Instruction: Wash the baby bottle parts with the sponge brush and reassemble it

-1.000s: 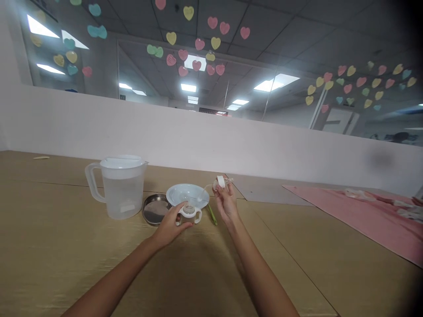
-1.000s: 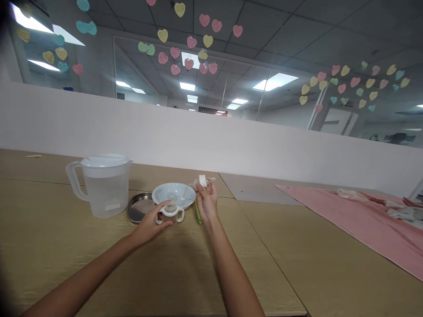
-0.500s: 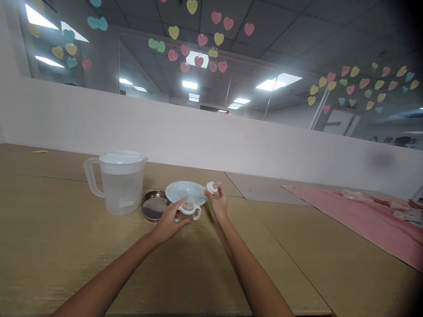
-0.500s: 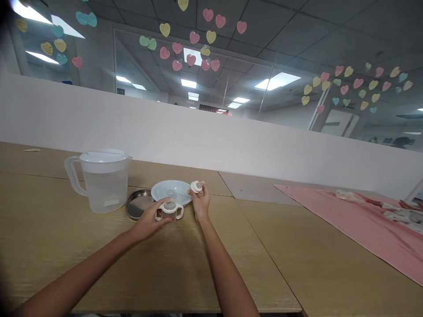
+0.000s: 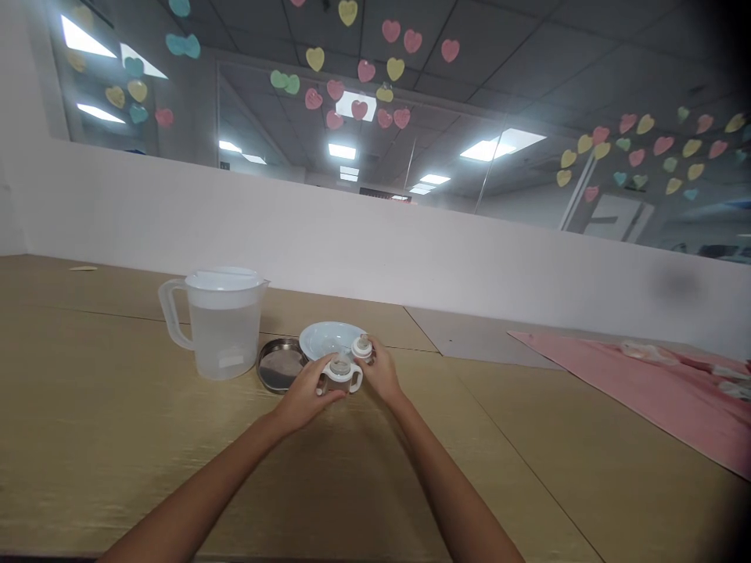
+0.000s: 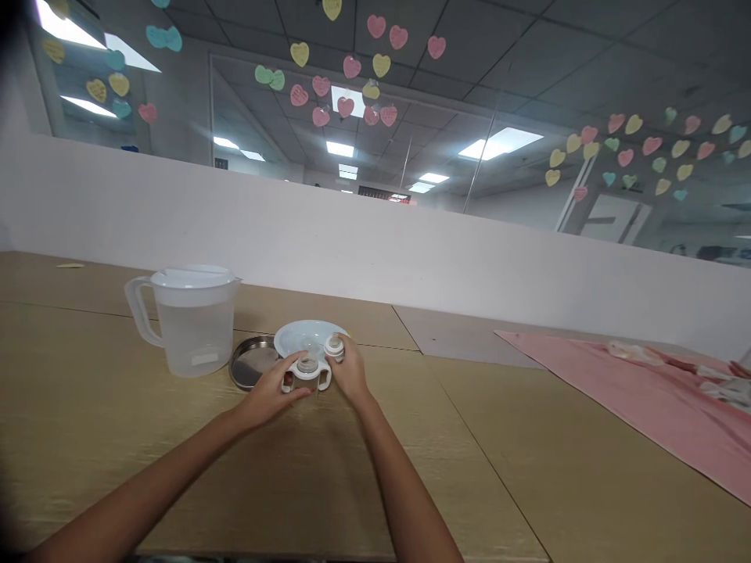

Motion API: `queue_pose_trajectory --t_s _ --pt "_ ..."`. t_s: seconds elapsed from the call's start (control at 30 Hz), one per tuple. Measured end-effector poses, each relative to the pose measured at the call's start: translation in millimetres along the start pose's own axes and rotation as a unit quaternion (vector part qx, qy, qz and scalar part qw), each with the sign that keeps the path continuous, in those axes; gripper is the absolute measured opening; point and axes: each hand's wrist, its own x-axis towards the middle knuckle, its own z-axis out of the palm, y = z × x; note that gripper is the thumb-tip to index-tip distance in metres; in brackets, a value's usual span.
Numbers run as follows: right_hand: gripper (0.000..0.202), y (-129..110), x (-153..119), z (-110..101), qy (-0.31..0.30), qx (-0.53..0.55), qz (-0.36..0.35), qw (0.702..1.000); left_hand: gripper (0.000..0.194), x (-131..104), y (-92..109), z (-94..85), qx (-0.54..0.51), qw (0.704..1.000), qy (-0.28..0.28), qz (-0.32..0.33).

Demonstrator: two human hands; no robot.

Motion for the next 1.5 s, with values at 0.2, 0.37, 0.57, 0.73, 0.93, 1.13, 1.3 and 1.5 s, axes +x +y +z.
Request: queue_pose_trajectory --t_s 0.2,0.37,0.57,0.73,0.93,1.13,1.3,1.5 --pt "0.035 -17 -4 -7 0.076 -0.143 -0.115 0.98 0.077 -3 0 1.0 0.008 1.0 -0.003 0.018" --pt "0.025 -42 -10 -8 0.088 -0.239 -0.252 0.933 0.068 -3 5 -5.2 0.049 0.993 0.084 0.074" --pt "0.022 -57 -16 -7 0.066 -0.25 -0.349 0.901 0.046 -4 13 -11.0 0.134 0.963 0.19 0.133" --pt "0.019 -63 -17 -10 0.082 -0.221 -0.356 0.904 0.042 -6 13 -6.5 0.182 0.951 0.176 0.177" --pt "0.016 -72 -21 -8 0.067 -0.201 -0.385 0.898 0.047 -6 14 -7.0 0.206 0.933 0.212 0.204" --pt "0.018 -85 -30 1 0.048 -0.2 -0.444 0.872 0.043 -8 16 -7.2 0.189 0.926 0.213 0.247" --pt "0.013 -82 -33 5 0.018 -0.196 -0.457 0.867 0.028 -10 19 -8.0 0.136 0.936 0.197 0.256" --pt "0.005 -72 -35 6 0.045 -0.214 -0.462 0.859 0.025 -11 21 -4.1 0.09 0.951 0.202 0.215"
